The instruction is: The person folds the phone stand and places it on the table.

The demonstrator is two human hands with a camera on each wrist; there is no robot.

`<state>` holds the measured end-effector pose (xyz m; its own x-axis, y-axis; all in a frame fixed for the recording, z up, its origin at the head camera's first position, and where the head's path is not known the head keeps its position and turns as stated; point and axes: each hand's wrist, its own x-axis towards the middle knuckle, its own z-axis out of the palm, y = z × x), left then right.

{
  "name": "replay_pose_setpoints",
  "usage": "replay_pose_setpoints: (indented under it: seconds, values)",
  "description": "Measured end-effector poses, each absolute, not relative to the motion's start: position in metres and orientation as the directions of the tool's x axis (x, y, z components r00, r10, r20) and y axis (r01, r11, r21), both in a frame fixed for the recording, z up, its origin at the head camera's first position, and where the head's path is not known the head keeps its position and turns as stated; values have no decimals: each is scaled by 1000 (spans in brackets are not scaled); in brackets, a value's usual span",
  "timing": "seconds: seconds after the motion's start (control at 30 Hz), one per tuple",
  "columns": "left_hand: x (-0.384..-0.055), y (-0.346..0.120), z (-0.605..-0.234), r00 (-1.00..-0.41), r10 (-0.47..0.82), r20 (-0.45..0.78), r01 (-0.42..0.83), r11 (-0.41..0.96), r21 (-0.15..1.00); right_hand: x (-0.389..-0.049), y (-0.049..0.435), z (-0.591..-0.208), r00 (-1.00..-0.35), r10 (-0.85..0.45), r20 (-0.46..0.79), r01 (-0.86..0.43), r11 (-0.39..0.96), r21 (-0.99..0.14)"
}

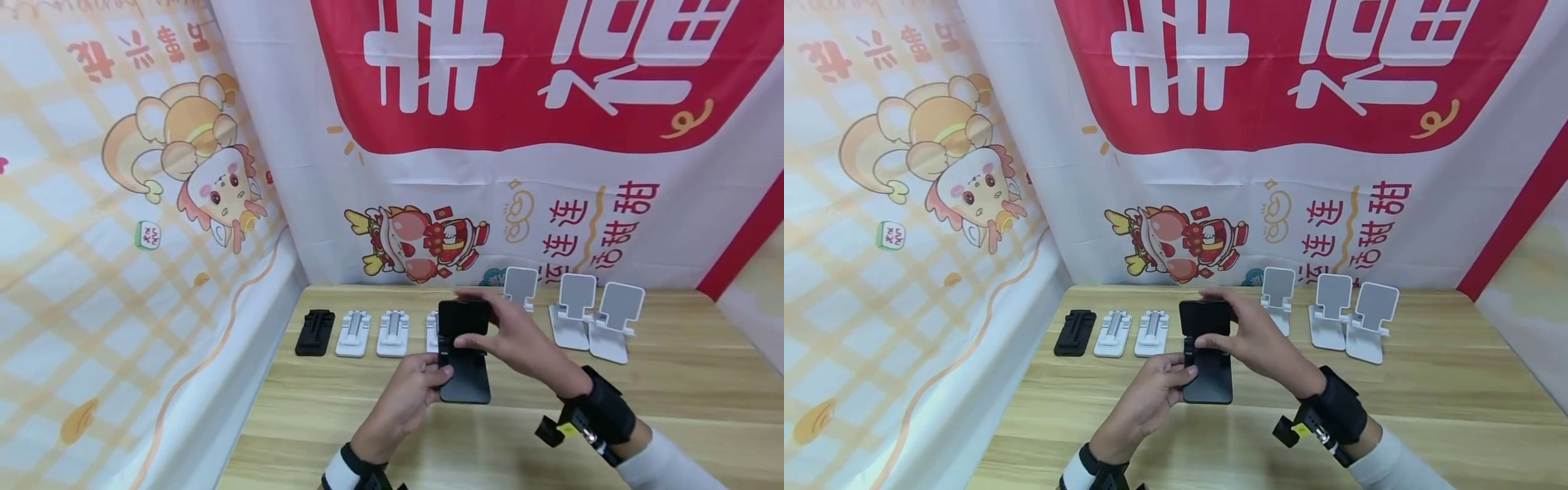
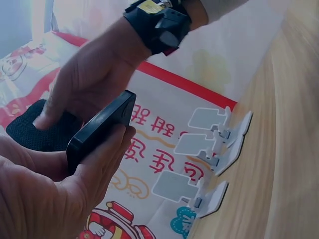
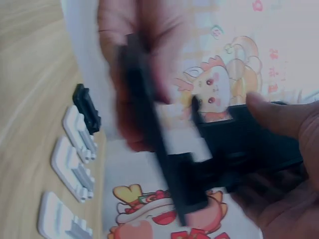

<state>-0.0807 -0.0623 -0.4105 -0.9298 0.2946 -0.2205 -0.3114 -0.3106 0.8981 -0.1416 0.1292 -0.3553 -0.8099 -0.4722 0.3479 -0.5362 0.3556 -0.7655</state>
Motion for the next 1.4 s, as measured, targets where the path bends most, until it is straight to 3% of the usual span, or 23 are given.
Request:
replay_pose_setpoints:
  seconds: [0.43,0.67,0.73,0.97,1.2,1.4]
  values:
    - [-73,-62,-400,-914,342,-218,-312,-251,916,-135,124,-365,-752,-390,531,-657,391,-644]
    - [-75,-63,-402,-921,307,-240,-319,-239,917,-135,121,-364,-751,-400,525,-659,417,-626]
    - [-76,-65,-404,-929,283,-238,-305,-223,926,-133,121,-360,-726,-394,564,-688,447,-572]
    - [-79,-71,-413,-950,213,-230,-270,-183,945,-120,122,-339,-546,-407,732,-798,519,-306]
    - [-81,-73,-412,-949,199,-246,-281,-171,944,-114,119,-334,-525,-459,717,-814,517,-266]
    - [-82,-81,-403,-954,181,-239,-273,-199,941,-102,108,-352,-500,-554,666,-851,455,-261]
